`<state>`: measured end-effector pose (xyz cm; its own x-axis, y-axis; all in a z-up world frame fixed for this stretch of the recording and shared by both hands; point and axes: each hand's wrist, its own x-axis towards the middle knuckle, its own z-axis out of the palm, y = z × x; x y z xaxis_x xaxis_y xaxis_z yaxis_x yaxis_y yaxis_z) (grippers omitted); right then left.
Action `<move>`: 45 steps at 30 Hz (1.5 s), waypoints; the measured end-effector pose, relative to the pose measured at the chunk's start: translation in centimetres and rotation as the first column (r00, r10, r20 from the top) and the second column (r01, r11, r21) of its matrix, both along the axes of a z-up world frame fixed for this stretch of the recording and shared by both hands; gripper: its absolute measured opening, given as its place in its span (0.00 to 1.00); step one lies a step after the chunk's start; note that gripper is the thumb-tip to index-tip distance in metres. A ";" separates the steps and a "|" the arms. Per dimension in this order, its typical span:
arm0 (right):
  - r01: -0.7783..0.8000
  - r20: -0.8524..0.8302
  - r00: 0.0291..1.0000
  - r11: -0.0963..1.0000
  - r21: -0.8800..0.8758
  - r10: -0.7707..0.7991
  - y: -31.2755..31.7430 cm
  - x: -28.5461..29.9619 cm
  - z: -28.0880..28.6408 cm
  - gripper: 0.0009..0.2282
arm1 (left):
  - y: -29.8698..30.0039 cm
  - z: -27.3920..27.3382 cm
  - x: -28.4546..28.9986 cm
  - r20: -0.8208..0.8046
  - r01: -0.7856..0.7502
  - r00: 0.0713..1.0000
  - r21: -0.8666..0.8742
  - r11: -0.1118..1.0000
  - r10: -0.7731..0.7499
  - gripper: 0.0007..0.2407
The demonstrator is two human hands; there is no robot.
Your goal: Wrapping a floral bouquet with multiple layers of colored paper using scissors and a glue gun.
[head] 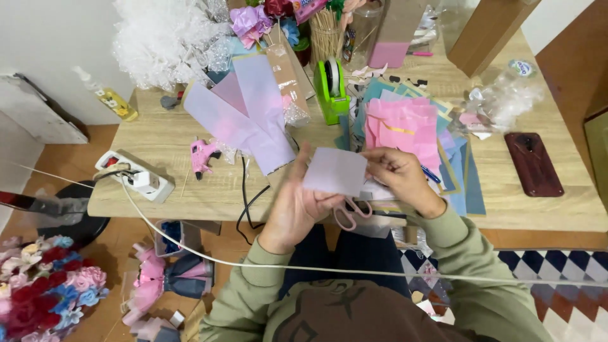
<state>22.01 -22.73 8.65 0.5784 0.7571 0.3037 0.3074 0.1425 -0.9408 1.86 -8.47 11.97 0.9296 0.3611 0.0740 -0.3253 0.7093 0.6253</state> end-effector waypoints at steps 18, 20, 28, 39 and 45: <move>0.069 -0.436 0.900 0.993 0.100 -0.018 -2.7 -3.4 -7.0 0.13 | -1.7 -3.6 0.2 0.103 -0.273 0.886 0.904 0.329 0.451 0.33; 0.096 -0.434 0.900 0.990 0.104 -0.041 -3.1 -3.8 -6.9 0.14 | -2.0 -3.6 0.6 0.202 -0.354 0.855 0.901 0.250 0.478 0.29; 0.172 -0.467 0.881 0.973 0.154 -0.082 -4.7 -4.9 -7.9 0.12 | -3.9 -5.6 2.1 0.305 -0.413 0.818 0.902 0.129 0.487 0.21; 0.215 -0.122 0.971 0.974 0.074 -0.205 -4.6 -5.9 -5.1 0.11 | -4.9 -6.9 3.5 0.432 -0.453 0.751 0.887 -0.086 0.499 0.16; 0.241 -0.123 0.965 0.969 0.060 -0.232 -6.3 -3.1 -11.0 0.05 | -4.9 -8.0 3.8 0.611 -0.333 0.630 0.771 -0.544 0.480 0.08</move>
